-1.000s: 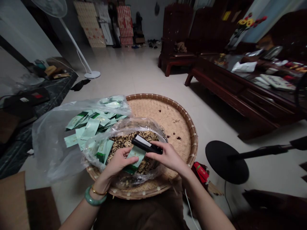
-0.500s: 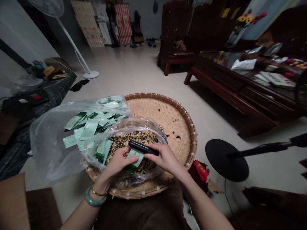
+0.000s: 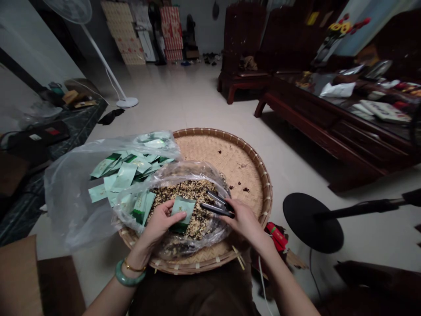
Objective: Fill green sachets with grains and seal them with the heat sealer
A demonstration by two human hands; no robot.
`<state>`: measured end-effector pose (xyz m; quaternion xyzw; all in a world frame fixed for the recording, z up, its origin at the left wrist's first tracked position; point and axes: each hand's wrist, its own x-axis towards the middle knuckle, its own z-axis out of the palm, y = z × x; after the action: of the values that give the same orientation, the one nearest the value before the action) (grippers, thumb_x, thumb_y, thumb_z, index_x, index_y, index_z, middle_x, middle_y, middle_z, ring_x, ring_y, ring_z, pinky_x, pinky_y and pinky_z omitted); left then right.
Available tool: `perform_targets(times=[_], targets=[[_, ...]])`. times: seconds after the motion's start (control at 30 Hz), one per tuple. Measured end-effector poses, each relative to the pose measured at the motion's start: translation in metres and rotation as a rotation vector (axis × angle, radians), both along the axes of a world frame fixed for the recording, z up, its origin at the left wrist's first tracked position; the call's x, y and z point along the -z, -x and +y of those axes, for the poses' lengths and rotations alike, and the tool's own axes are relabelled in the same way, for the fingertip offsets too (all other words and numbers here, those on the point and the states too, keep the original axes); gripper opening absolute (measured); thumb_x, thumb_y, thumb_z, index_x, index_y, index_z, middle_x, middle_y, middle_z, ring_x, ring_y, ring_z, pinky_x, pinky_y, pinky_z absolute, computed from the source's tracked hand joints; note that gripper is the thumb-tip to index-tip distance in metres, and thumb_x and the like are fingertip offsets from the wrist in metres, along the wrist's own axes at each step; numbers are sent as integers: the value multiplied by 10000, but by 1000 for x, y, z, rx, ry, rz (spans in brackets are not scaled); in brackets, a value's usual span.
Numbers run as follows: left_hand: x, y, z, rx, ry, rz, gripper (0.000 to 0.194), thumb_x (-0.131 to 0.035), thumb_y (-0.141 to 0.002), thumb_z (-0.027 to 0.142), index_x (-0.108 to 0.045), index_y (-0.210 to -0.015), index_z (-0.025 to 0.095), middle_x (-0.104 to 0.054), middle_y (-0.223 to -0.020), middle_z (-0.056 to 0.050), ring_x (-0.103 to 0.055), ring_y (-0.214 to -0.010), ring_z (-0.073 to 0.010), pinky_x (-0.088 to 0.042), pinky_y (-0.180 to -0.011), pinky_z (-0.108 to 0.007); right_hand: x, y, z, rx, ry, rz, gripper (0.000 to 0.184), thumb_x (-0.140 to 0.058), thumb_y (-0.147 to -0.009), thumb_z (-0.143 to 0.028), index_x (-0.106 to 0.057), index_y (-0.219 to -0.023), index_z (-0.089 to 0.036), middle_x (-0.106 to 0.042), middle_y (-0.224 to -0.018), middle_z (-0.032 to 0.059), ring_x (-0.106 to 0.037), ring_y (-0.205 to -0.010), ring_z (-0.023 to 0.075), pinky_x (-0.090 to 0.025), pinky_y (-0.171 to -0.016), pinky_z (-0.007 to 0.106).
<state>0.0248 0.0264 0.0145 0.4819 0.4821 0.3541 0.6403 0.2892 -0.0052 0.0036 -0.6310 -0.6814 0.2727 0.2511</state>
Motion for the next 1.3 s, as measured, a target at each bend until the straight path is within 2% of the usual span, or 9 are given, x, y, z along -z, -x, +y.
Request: perform_targets(times=[0.1,0.23,0.4,0.83,0.9,1.03,1.1,1.2,1.3], targets=[[0,-4,-3,-17,8,-13,367,-779,-602,325,-667,-884,120,-719,-816,-47,-647,-722,-182,-512,-694,-291,0,6,-3,3,-27,-84,409,-723,-716,-299,-666,-1099,-166,-676,-996,131,-595,-975,308,-469,-861,466],[0,-13,-9,27,4,-41,356,-767,-612,300,-663,-907,130,-720,-846,-46,-653,-762,-187,-510,-734,-301,-22,43,3,-11,-76,271,331,-596,-843,-366,-638,-1126,-200,-663,-1009,86,-617,-866,211,-503,-753,340],[-5,-15,-11,19,-63,-47,347,-767,-609,299,-676,-906,145,-719,-845,-45,-651,-778,-192,-504,-694,-274,-31,83,10,-40,-124,474,189,-638,-814,-328,-682,-700,-183,-659,-689,37,-597,-661,171,-463,-619,278],[-11,-6,-4,-1,-188,48,253,-657,-752,361,-729,-674,131,-674,-703,-43,-583,-681,-154,-458,-608,-237,-34,80,8,-86,139,533,300,-536,-854,-409,-669,-737,-167,-648,-661,25,-563,-597,144,-441,-537,251],[-12,7,2,-132,-203,33,228,-692,-730,352,-728,-695,129,-646,-692,-29,-552,-617,-123,-439,-545,-217,-30,77,9,-10,185,641,330,-539,-844,-465,-667,-933,-174,-647,-664,17,-544,-540,130,-438,-488,244],[-25,54,17,-956,-349,-246,257,-655,-765,389,-670,-862,151,-603,-723,6,-533,-567,-80,-452,-510,-184,-29,68,9,173,126,846,720,-573,-824,-516,-311,-1409,-189,-684,-765,41,-591,-553,143,-494,-496,267],[-32,74,22,-1159,-436,-336,268,-665,-757,349,-624,-962,181,-609,-867,-8,-601,-696,-104,-512,-615,-220,-30,66,9,206,106,888,801,-584,-814,-532,-221,-1441,-191,-695,-817,64,-609,-568,150,-508,-495,275],[-29,88,21,-1056,-408,-179,399,-693,-714,305,-567,-1084,225,-589,-944,-13,-616,-699,-121,-524,-608,-254,-29,67,10,171,131,878,642,-619,-777,-556,-457,-1278,-188,-691,-780,58,-611,-569,154,-510,-494,275],[-11,86,16,-569,-434,394,349,-717,-680,314,-635,-998,194,-617,-926,-51,-614,-682,-165,-526,-617,-302,-27,71,10,118,147,776,397,-637,-762,-560,-631,-829,-169,-647,-618,37,-575,-525,144,-485,-491,262]])
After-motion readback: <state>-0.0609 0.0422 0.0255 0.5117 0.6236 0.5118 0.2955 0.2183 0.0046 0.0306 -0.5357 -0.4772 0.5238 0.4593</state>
